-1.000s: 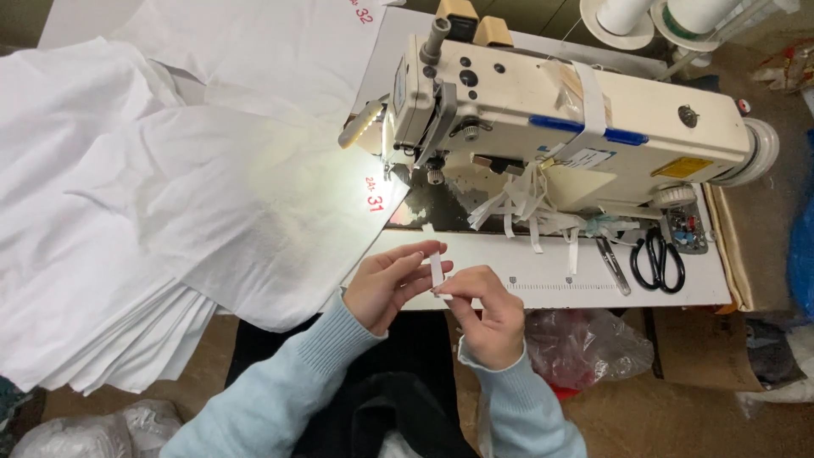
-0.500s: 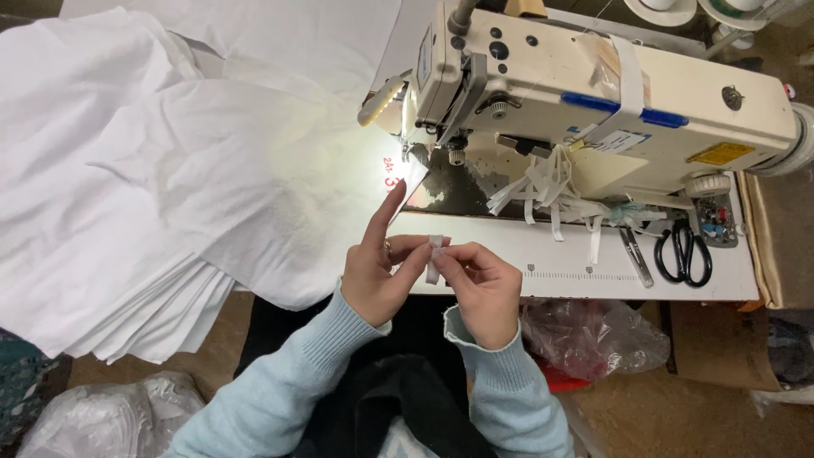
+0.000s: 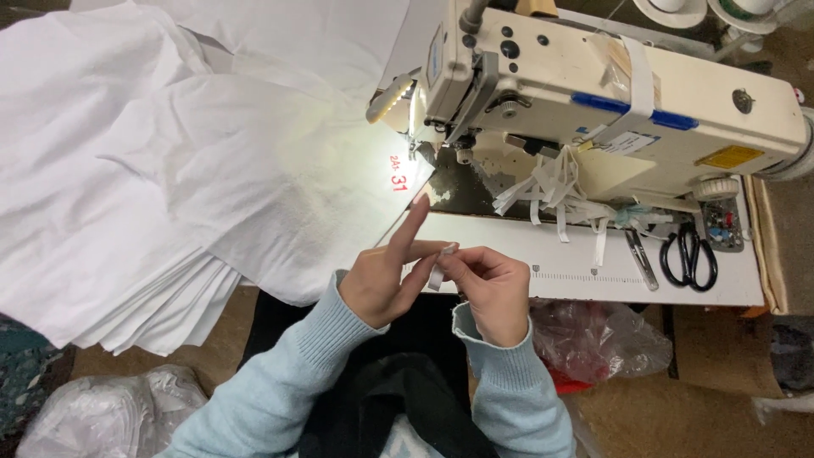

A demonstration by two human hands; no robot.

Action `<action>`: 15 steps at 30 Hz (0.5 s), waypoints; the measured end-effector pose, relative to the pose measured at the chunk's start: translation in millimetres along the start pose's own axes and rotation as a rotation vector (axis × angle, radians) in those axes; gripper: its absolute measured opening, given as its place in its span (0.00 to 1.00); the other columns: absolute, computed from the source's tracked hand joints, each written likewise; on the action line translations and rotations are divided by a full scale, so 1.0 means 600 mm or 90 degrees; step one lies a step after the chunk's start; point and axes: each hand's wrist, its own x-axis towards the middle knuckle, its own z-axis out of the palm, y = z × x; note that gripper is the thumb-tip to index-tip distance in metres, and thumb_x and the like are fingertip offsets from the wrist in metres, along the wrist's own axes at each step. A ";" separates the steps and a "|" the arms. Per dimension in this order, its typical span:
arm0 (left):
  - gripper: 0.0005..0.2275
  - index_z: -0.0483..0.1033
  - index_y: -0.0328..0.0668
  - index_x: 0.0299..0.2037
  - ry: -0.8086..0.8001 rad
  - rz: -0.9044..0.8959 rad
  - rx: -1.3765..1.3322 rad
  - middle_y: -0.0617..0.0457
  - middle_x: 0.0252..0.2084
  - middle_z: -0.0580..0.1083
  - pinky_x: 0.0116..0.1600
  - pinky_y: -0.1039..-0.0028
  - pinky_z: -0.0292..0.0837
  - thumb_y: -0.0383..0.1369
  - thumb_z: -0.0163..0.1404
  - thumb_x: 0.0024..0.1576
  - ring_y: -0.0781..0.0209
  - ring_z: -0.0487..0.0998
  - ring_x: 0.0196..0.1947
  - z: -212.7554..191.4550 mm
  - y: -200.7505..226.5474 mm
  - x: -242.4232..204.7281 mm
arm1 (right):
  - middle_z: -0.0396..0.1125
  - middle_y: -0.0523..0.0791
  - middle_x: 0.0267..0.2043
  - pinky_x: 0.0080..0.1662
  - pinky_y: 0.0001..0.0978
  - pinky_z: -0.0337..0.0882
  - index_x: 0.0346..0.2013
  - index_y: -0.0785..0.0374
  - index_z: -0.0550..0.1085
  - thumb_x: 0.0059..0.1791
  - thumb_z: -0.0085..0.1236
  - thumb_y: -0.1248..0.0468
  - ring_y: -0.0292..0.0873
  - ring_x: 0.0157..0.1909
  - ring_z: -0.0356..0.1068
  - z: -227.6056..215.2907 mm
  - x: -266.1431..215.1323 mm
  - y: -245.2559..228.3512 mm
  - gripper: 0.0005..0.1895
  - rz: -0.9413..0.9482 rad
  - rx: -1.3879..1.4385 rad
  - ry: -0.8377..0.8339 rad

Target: Sewing small white labels or strips onto white fabric pieces using an industrial sewing machine.

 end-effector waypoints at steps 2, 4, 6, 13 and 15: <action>0.31 0.49 0.33 0.74 -0.067 0.021 0.007 0.50 0.47 0.83 0.50 0.65 0.80 0.21 0.48 0.60 0.52 0.85 0.43 -0.003 -0.014 -0.007 | 0.69 0.48 0.15 0.24 0.19 0.63 0.24 0.69 0.80 0.46 0.72 0.66 0.30 0.20 0.58 -0.004 0.000 0.015 0.10 0.050 0.039 0.006; 0.31 0.47 0.35 0.75 -0.094 0.020 -0.004 0.53 0.46 0.82 0.51 0.64 0.80 0.22 0.47 0.61 0.53 0.85 0.44 -0.018 -0.006 -0.004 | 0.67 0.45 0.17 0.25 0.18 0.63 0.26 0.68 0.77 0.43 0.74 0.67 0.29 0.21 0.59 -0.011 0.008 0.052 0.11 0.055 0.077 0.001; 0.32 0.45 0.38 0.76 -0.123 0.020 -0.019 0.56 0.45 0.82 0.53 0.64 0.79 0.22 0.46 0.61 0.55 0.84 0.44 -0.026 -0.004 -0.005 | 0.66 0.42 0.18 0.26 0.16 0.63 0.27 0.67 0.74 0.40 0.76 0.69 0.28 0.22 0.61 -0.017 0.011 0.071 0.14 0.062 0.114 0.001; 0.35 0.42 0.43 0.77 -0.174 -0.027 0.018 0.57 0.45 0.82 0.50 0.63 0.79 0.24 0.47 0.61 0.52 0.84 0.42 -0.030 -0.007 -0.004 | 0.68 0.48 0.50 0.42 0.26 0.73 0.50 0.62 0.67 0.47 0.60 0.76 0.43 0.47 0.72 -0.006 0.005 0.053 0.19 0.182 0.440 -0.160; 0.34 0.43 0.43 0.77 -0.163 -0.043 0.004 0.58 0.44 0.82 0.48 0.65 0.80 0.24 0.48 0.61 0.54 0.84 0.40 -0.029 0.005 0.000 | 0.69 0.50 0.51 0.43 0.28 0.72 0.48 0.65 0.69 0.48 0.58 0.76 0.45 0.46 0.72 -0.007 0.004 0.060 0.15 0.209 0.454 -0.148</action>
